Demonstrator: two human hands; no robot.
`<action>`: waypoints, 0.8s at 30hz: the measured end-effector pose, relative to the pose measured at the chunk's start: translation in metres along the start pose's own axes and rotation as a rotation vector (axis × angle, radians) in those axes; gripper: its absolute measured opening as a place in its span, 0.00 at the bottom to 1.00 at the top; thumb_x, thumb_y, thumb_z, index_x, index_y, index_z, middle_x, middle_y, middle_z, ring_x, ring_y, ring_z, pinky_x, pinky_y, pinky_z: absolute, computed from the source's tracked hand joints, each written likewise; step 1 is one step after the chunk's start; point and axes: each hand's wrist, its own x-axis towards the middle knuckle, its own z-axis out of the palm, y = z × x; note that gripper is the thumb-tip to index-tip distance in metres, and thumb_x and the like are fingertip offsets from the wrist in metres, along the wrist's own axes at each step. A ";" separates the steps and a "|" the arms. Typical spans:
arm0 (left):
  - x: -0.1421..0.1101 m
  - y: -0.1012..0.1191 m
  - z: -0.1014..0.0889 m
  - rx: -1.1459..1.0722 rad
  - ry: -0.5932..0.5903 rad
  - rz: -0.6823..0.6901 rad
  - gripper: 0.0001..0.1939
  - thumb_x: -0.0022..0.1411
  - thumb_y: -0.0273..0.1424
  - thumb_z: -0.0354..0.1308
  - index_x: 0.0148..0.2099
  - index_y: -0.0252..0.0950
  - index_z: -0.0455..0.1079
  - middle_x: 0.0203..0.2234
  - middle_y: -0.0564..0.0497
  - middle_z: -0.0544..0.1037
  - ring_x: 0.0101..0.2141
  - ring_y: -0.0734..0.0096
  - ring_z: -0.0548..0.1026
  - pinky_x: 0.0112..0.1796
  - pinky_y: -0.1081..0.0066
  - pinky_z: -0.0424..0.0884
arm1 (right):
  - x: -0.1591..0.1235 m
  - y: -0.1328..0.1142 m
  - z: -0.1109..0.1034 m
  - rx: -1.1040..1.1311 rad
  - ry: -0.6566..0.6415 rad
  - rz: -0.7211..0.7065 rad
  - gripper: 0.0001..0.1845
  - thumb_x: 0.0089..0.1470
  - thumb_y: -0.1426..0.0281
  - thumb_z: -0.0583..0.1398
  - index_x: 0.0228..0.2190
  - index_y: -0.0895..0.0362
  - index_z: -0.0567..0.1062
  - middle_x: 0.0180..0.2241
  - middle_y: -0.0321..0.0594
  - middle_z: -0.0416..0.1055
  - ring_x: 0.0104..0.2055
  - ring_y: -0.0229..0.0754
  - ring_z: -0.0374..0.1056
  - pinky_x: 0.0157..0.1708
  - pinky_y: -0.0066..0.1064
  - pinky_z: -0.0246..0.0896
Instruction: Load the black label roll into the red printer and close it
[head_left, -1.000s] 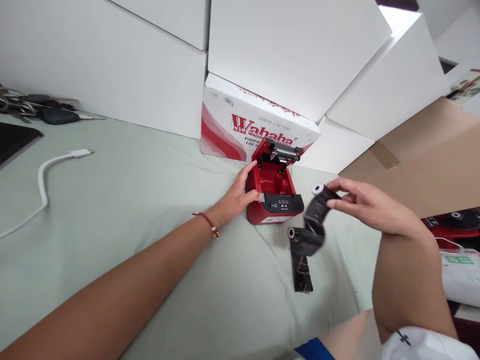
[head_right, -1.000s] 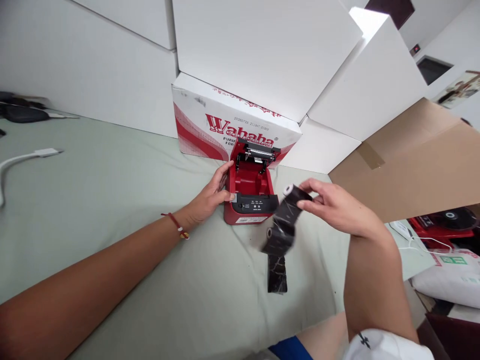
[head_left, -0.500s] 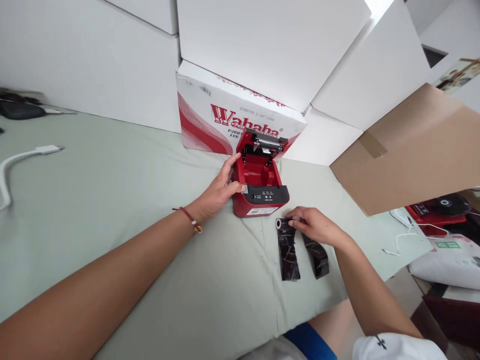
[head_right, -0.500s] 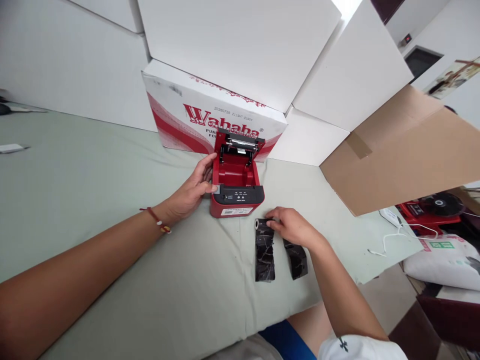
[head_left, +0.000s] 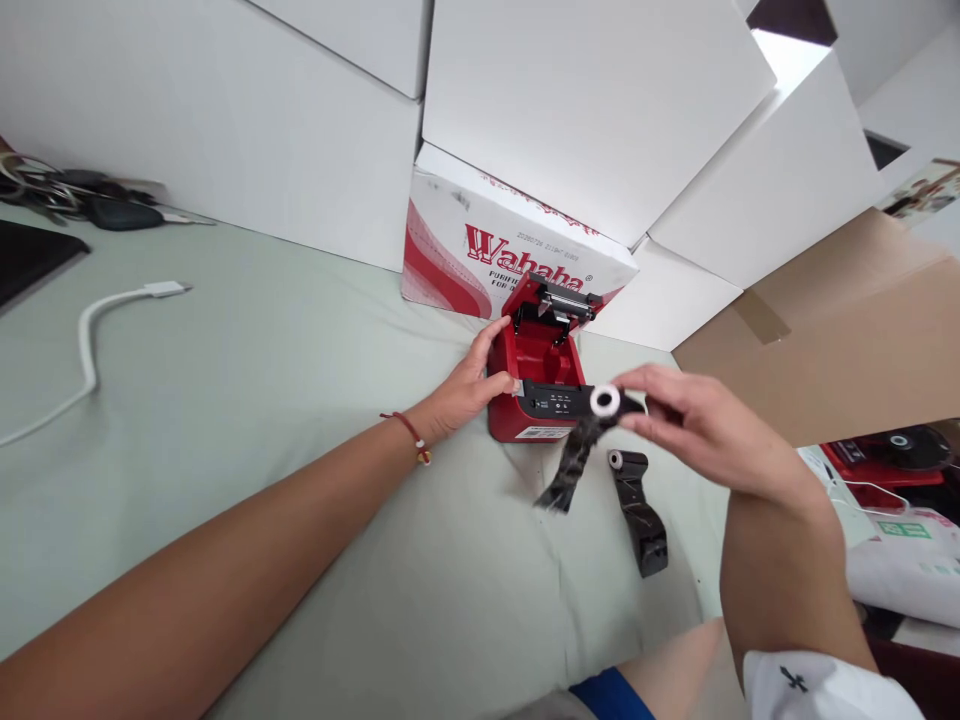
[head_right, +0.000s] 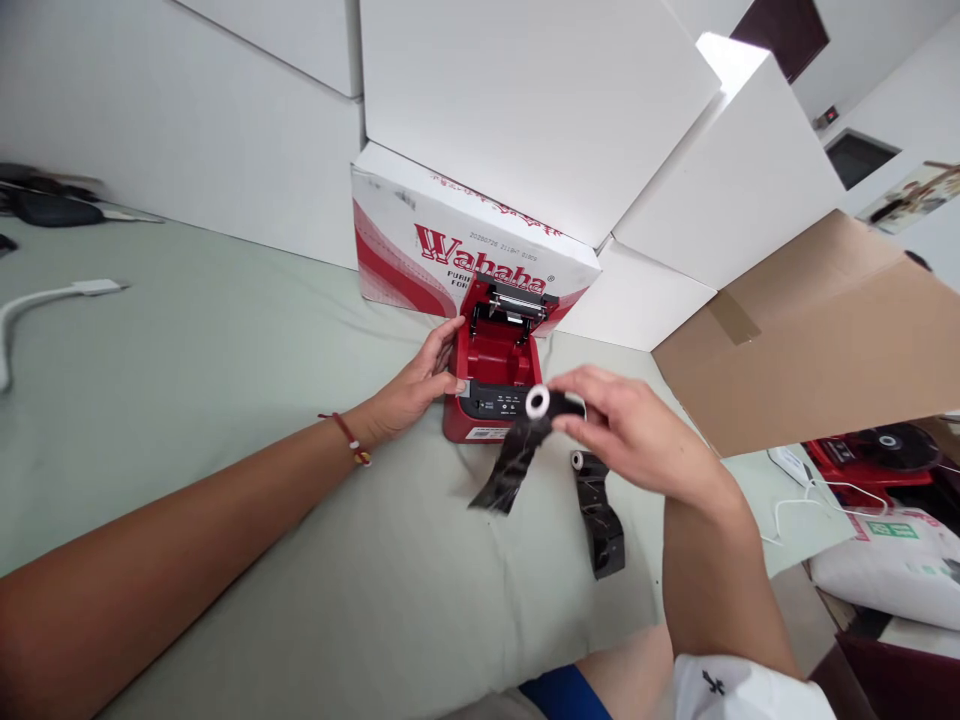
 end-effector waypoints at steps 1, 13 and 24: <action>0.000 -0.001 0.000 0.004 0.002 0.005 0.53 0.60 0.36 0.68 0.82 0.50 0.50 0.80 0.43 0.60 0.78 0.42 0.61 0.78 0.35 0.55 | 0.014 -0.003 -0.003 -0.081 0.052 0.042 0.17 0.73 0.63 0.61 0.59 0.50 0.82 0.52 0.43 0.84 0.42 0.45 0.81 0.43 0.36 0.76; 0.002 0.001 0.004 0.007 0.005 -0.020 0.54 0.58 0.35 0.68 0.82 0.49 0.49 0.81 0.44 0.56 0.78 0.42 0.60 0.77 0.39 0.55 | 0.131 -0.026 0.039 -0.428 -0.242 0.313 0.19 0.69 0.76 0.61 0.58 0.63 0.81 0.54 0.60 0.84 0.53 0.59 0.80 0.45 0.38 0.66; 0.002 0.002 0.003 0.028 0.008 -0.003 0.55 0.58 0.34 0.67 0.83 0.48 0.49 0.81 0.44 0.57 0.78 0.42 0.58 0.79 0.40 0.52 | 0.134 0.002 0.057 -0.216 -0.110 0.188 0.22 0.68 0.77 0.63 0.61 0.58 0.80 0.61 0.53 0.82 0.60 0.54 0.79 0.57 0.39 0.72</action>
